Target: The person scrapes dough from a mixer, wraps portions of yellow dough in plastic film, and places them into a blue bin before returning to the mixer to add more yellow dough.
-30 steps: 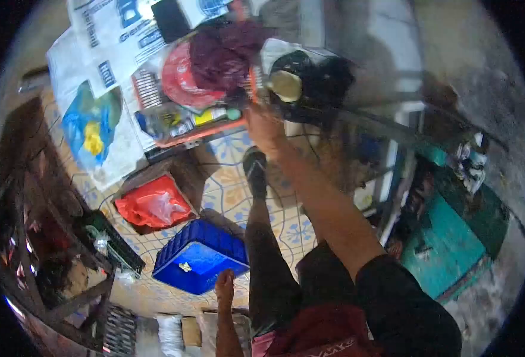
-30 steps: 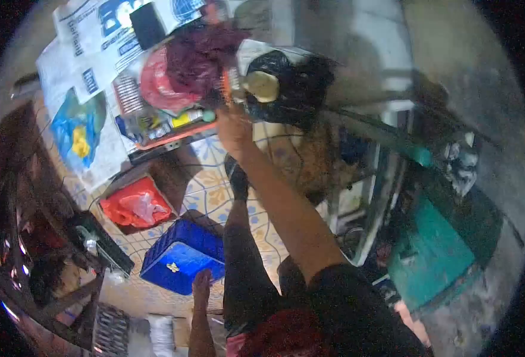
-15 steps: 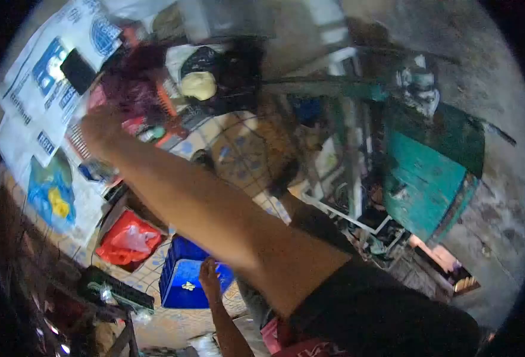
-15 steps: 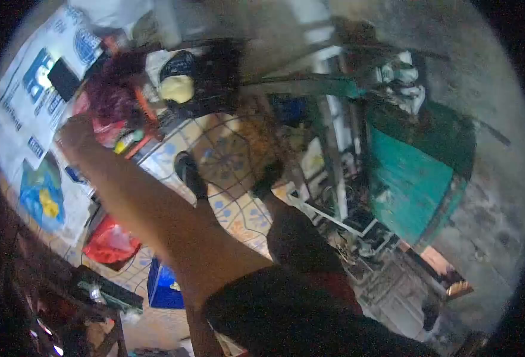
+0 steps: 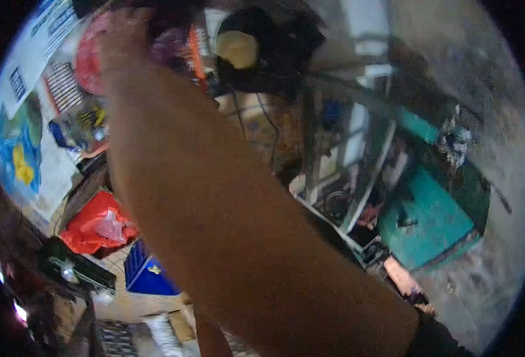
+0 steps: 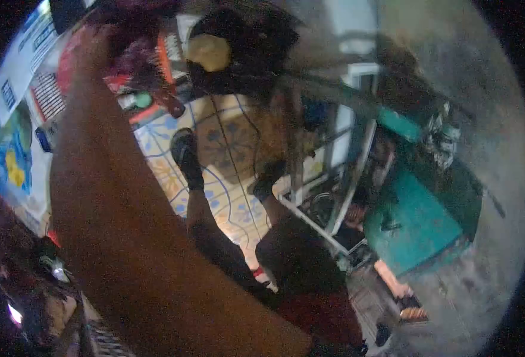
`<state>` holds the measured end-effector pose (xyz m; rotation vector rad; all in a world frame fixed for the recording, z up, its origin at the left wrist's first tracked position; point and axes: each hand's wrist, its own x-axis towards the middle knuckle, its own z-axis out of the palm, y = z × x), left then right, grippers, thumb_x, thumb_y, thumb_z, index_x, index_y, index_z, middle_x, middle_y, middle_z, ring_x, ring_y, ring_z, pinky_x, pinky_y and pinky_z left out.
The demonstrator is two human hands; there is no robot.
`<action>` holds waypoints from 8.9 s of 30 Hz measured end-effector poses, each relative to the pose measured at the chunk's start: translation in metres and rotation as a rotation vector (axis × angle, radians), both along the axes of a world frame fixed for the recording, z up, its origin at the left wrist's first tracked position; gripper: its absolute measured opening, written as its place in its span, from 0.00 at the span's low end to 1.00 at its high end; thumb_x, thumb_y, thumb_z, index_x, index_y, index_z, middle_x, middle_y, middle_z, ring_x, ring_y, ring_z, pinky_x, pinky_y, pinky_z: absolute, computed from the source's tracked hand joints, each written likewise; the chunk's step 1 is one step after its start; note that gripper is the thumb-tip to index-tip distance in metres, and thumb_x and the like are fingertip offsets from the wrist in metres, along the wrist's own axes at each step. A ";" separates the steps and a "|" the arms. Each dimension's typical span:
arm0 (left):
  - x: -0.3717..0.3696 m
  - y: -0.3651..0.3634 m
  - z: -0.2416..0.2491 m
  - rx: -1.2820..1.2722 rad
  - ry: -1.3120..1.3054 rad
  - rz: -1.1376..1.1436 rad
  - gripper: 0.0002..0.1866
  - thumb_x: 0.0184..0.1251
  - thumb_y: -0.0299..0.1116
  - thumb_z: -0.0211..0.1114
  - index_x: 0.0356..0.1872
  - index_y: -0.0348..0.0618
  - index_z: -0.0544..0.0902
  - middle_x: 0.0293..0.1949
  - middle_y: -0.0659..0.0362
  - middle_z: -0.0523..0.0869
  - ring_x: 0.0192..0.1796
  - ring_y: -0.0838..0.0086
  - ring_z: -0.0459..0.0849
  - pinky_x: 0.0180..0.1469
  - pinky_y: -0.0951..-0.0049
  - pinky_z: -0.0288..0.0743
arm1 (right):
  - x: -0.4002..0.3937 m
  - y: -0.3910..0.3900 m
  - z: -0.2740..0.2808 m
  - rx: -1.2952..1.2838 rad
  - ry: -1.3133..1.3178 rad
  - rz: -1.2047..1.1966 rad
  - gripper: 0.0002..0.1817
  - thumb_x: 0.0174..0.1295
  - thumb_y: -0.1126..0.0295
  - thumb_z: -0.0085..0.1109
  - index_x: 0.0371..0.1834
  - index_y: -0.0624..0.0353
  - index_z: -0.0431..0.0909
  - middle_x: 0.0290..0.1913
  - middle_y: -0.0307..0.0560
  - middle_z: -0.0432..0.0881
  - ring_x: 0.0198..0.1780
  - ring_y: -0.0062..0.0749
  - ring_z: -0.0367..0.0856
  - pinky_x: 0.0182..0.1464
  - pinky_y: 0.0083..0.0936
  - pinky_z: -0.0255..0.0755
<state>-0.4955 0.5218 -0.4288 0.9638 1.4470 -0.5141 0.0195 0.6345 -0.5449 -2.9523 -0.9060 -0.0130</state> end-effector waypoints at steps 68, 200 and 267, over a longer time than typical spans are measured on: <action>0.273 0.096 -0.118 0.332 -0.605 -0.092 0.14 0.70 0.29 0.60 0.53 0.36 0.78 0.44 0.54 0.85 0.47 0.74 0.82 0.48 0.72 0.75 | -0.162 -0.231 -0.053 0.455 1.111 -0.716 0.22 0.63 0.59 0.59 0.53 0.63 0.72 0.44 0.52 0.82 0.41 0.44 0.83 0.42 0.39 0.76; 0.247 0.110 -0.026 0.656 -0.363 0.120 0.12 0.65 0.32 0.64 0.47 0.40 0.82 0.37 0.54 0.86 0.36 0.68 0.85 0.42 0.69 0.77 | 0.033 -0.040 0.000 0.423 0.510 0.128 0.31 0.61 0.67 0.61 0.67 0.58 0.63 0.62 0.53 0.73 0.55 0.43 0.77 0.54 0.36 0.72; -0.617 0.143 -0.319 0.977 0.704 0.718 0.39 0.50 0.54 0.75 0.57 0.37 0.73 0.50 0.44 0.83 0.53 0.55 0.83 0.54 0.62 0.75 | -0.604 -0.001 -0.048 -0.377 1.215 0.541 0.29 0.74 0.58 0.42 0.69 0.70 0.57 0.66 0.58 0.65 0.63 0.48 0.66 0.67 0.38 0.57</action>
